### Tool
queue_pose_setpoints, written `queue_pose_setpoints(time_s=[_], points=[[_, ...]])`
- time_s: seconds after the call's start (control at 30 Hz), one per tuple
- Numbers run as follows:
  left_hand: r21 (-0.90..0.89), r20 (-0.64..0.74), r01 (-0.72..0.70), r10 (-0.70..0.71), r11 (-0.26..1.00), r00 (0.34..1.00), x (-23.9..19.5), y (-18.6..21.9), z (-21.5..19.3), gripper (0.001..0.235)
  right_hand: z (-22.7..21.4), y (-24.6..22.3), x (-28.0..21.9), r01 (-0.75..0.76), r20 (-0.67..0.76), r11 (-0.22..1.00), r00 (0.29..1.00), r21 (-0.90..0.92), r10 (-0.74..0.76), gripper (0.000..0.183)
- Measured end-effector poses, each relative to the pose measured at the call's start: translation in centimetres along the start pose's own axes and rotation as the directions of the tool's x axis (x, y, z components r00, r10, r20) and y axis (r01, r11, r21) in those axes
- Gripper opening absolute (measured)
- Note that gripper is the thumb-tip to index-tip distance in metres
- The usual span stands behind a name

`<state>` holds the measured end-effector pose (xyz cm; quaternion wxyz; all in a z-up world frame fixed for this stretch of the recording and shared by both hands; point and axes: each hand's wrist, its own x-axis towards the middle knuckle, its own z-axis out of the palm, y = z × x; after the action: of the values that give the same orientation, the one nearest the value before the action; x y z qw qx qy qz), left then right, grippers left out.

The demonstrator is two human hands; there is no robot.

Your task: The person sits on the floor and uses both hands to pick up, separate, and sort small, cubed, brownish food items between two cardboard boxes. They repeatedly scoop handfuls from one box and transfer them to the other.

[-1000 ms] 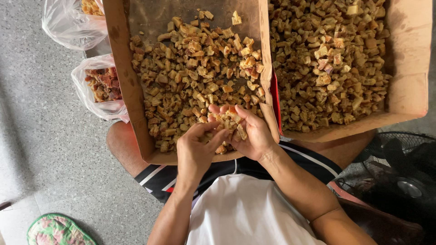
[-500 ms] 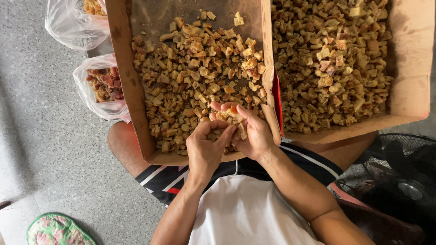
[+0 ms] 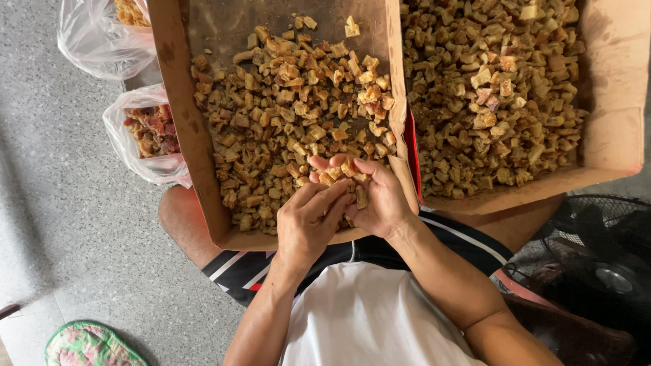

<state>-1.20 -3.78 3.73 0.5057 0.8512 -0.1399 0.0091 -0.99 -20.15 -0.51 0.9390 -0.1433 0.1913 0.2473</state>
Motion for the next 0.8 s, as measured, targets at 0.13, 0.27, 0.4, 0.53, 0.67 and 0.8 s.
queue_pose_setpoints(time_s=[0.13, 0.27, 0.4, 0.53, 0.67, 0.8], points=[[-0.175, -0.036, -0.011, 0.005, 0.984, 0.999, -0.1, -0.3, -0.5, 0.026, 0.2, -0.4, 0.3, -0.011, -0.028, 0.998, 1.0, 0.065, 0.013, 0.034], [-0.156, -0.1, -0.073, 0.058, 0.985, 0.993, -0.3, -1.4, -1.4, 0.03, -1.2, -1.3, 0.3, 0.024, -0.024, 0.997, 0.999, -0.07, -0.026, 0.033], [-0.149, -0.091, -0.101, 0.088, 0.984, 0.992, -0.5, -2.1, -1.8, 0.033, -2.2, -1.3, -0.2, 0.033, 0.042, 0.971, 0.999, -0.238, -0.024, 0.033], [-0.217, -0.047, -0.039, 0.029, 0.975, 0.998, -0.9, -2.2, -1.5, 0.032, -2.4, -0.8, -0.4, 0.142, 0.142, 0.878, 0.986, -0.457, -0.085, 0.031], [-0.406, 0.016, 0.106, -0.109, 0.907, 0.994, -0.9, -1.8, -1.5, 0.046, -1.7, -0.8, -0.8, 0.118, 0.045, 0.864, 0.993, -0.489, -0.11, 0.035], [-0.482, 0.048, 0.172, -0.171, 0.859, 0.984, -1.1, -1.8, -1.6, 0.055, -1.2, -0.8, -1.3, 0.115, 0.056, 0.828, 0.993, -0.549, -0.101, 0.034]])
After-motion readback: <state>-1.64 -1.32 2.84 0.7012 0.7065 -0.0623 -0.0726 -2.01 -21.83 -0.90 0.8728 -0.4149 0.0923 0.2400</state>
